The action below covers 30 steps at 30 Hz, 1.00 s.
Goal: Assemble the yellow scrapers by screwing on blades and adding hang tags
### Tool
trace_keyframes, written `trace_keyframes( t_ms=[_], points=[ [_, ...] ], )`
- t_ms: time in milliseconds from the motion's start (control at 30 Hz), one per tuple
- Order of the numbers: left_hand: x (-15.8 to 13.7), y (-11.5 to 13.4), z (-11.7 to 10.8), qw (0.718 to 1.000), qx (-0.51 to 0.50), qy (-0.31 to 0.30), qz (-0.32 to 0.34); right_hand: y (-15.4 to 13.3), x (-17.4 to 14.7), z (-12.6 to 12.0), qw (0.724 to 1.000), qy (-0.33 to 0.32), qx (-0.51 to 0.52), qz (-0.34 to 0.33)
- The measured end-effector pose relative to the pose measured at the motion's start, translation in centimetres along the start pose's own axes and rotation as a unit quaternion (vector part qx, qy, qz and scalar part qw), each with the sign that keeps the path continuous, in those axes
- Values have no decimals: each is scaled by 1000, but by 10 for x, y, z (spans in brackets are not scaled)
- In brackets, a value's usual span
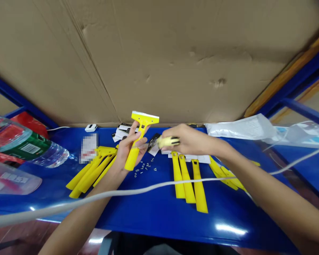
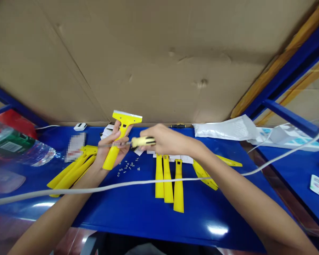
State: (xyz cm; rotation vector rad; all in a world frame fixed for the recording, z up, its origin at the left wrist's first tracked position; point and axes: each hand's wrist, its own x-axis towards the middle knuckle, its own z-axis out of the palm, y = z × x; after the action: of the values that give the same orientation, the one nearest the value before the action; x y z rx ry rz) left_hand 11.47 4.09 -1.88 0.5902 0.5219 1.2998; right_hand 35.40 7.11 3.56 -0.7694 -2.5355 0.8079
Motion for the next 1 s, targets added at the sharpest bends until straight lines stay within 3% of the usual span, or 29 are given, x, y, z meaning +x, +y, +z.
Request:
trace_keyframes(
  t_ms=[100, 200, 267, 333, 467, 633, 733, 1000],
  points=[
    [-1, -6, 0, 1000, -16, 7, -14, -2, -11, -35, 972, 221, 76, 9],
    [-5, -12, 2, 999, -22, 2, -24, -2, -17, -55, 902, 398, 164, -36],
    [-7, -15, 3, 999, -23, -1, -31, 0, -19, -61, 866, 455, 201, -55],
    [-8, -18, 3, 999, -19, 0, -36, 0, -19, -64, 850, 480, 209, -55],
    [-8, -22, -2, 999, -5, -2, -42, -1, -19, -61, 866, 457, 201, -43],
    [-9, -25, -2, 999, -15, 3, -47, -2, -16, -46, 937, 330, 103, 42],
    [-11, -25, 0, 998, -23, 5, -55, 3, -11, -35, 967, 247, 48, 43],
    [-13, -29, -4, 996, -32, -6, -87, 8, -3, -21, 982, 184, 2, 37]
  ],
)
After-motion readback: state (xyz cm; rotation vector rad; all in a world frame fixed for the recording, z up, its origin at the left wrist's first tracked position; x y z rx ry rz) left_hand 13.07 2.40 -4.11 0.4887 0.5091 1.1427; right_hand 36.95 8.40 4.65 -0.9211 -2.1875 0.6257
